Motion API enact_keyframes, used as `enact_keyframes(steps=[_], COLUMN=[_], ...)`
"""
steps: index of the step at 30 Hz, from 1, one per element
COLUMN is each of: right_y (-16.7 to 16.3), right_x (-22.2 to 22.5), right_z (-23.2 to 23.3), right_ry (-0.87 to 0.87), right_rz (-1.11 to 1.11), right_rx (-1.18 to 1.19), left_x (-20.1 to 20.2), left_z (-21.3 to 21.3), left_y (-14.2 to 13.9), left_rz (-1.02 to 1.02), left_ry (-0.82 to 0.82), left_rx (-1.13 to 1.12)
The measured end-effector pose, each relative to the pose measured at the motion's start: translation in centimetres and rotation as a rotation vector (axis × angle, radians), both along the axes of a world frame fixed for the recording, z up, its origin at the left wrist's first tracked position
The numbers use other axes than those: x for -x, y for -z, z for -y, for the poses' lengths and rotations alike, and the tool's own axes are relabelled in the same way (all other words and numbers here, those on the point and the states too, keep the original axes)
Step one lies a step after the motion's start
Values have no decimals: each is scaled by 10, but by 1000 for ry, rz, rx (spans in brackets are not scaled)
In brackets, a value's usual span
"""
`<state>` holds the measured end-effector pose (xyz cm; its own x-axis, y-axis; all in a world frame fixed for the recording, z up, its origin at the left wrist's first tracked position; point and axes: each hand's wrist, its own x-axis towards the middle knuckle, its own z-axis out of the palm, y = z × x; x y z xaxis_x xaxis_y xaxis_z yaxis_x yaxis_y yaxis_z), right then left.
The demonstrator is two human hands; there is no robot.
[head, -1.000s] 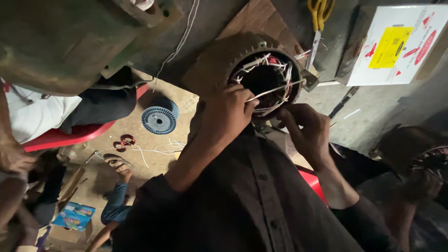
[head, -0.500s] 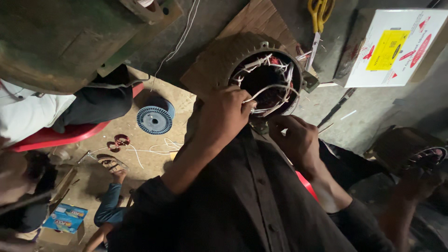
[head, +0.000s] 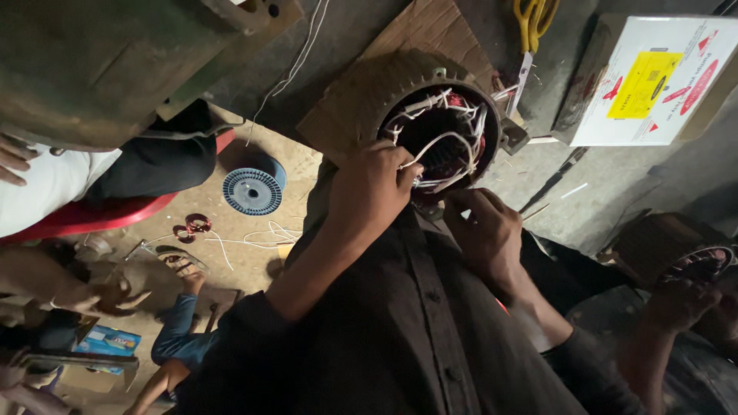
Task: The person winds white wire around the slots of a motor stator by hand. They use a hammer to tap the wire into place and a pair of scissors to cut the wire.
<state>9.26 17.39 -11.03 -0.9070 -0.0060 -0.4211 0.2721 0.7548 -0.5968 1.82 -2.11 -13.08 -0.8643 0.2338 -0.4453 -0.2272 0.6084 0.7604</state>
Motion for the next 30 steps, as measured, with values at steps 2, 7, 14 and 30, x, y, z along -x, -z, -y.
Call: enact_keyframes(steps=[2, 7, 14, 30], right_y=[2, 7, 6, -2], right_x=[-1, -6, -1, 9], right_z=[0, 1, 4, 1], right_ry=[9, -14, -141, -318], right_rz=[4, -99, -157, -117], right_rx=[-19, -15, -176, -115], left_x=[1, 5, 3, -35], left_z=[0, 2, 5, 64], left_y=[1, 2, 1, 10], left_rz=[-11, 13, -4, 100], left_ry=[2, 32, 33, -177], left_rx=[3, 41, 32, -179])
